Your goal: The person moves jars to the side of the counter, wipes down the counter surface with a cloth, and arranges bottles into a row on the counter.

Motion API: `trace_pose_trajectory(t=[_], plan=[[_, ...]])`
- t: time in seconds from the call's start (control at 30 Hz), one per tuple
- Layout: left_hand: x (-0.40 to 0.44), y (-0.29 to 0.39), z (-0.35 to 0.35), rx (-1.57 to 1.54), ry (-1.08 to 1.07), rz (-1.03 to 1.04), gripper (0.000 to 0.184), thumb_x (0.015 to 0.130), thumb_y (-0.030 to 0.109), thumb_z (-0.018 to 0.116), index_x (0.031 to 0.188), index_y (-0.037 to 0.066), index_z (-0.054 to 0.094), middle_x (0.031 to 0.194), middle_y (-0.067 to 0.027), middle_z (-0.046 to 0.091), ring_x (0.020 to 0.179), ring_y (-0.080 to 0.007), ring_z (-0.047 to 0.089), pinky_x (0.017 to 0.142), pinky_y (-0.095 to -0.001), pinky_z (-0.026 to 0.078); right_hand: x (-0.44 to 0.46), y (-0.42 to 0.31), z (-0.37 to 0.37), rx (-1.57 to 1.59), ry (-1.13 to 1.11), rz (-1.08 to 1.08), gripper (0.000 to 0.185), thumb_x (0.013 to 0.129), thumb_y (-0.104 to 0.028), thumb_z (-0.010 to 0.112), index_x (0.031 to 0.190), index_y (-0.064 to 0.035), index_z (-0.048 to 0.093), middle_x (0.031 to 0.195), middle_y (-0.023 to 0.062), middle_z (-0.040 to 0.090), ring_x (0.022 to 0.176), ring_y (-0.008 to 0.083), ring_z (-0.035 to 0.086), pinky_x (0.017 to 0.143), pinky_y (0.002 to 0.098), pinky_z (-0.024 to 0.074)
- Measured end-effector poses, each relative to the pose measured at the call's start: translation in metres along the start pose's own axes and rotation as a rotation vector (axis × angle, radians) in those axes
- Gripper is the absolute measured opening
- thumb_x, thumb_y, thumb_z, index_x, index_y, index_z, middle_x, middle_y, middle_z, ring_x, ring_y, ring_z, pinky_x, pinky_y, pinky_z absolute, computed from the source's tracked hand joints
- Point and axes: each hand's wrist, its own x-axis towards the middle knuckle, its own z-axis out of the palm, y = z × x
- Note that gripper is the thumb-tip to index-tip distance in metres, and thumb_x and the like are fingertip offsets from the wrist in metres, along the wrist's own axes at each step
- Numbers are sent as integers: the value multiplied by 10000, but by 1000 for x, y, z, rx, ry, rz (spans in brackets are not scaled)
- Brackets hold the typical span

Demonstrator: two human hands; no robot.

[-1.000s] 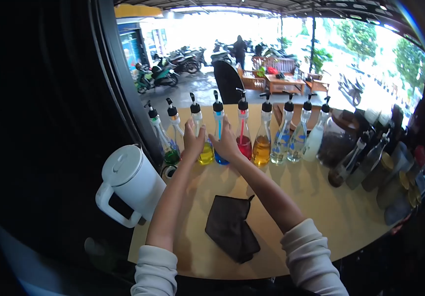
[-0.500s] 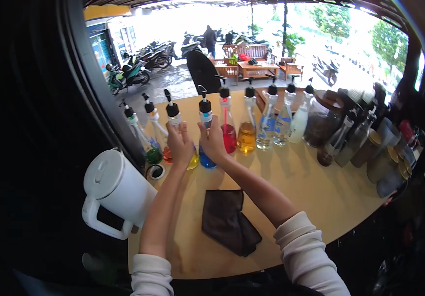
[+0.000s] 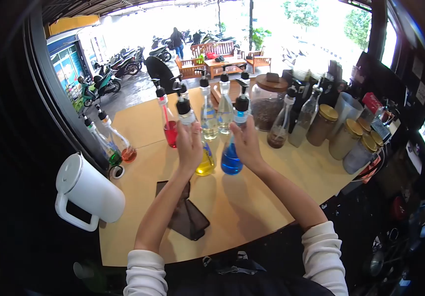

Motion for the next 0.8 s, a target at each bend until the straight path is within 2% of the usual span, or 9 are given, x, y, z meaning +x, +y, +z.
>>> trace_pose_trajectory(t=[0.1, 0.17, 0.27, 0.3, 0.53, 0.73, 0.8], plan=[[-8, 6, 52, -56, -24, 76, 249, 983, 225, 437, 1123, 21, 409, 882, -53, 544, 831, -123, 533, 759, -256, 430, -2, 10, -53, -99, 39, -52, 228, 944, -144, 524, 1097, -17, 414, 927, 96, 576, 829, 115, 542, 724, 281, 474], [-12, -5, 80, -66, -72, 94, 344, 967, 268, 460, 1151, -8, 367, 900, -162, 606, 812, -266, 601, 720, -373, 447, -4, 9, -80, -136, 70, -60, 221, 941, -144, 530, 1090, -22, 423, 901, 76, 562, 795, 97, 518, 695, 258, 450], [-17, -5, 110, -27, -139, 10, 358, 964, 267, 461, 1159, -10, 346, 906, -192, 599, 812, -304, 601, 724, -386, 447, -5, 26, -117, -241, 89, -5, 209, 940, -143, 530, 1079, -25, 429, 855, 49, 533, 731, 89, 481, 632, 257, 419], [-17, -4, 119, -7, -155, -7, 345, 961, 265, 464, 1135, -10, 348, 894, -209, 593, 806, -334, 599, 719, -397, 447, -4, 27, -120, -186, 125, -66, 190, 941, -141, 527, 1069, -36, 434, 811, 25, 496, 683, 77, 435, 578, 246, 373], [-16, -17, 164, -1, -145, 13, 345, 958, 259, 471, 1125, -20, 354, 892, -208, 590, 816, -332, 598, 708, -395, 450, 1, 49, -145, -180, 141, -51, 204, 938, -156, 537, 1063, -31, 434, 795, 18, 474, 670, 74, 420, 569, 243, 361], [-6, -23, 178, 9, -119, 74, 350, 953, 245, 485, 1121, -38, 366, 896, -214, 598, 807, -324, 602, 700, -405, 451, 12, 63, -142, -114, 123, -23, 224, 934, -159, 543, 1066, -17, 431, 870, 62, 547, 746, 113, 510, 657, 275, 434], [-5, -24, 179, 33, -136, 19, 344, 952, 243, 488, 1109, -40, 370, 889, -216, 600, 798, -333, 602, 699, -410, 452, 15, 63, -142, -190, 114, 35, 233, 933, -156, 544, 1077, -12, 430, 915, 86, 571, 810, 139, 551, 709, 299, 453]])
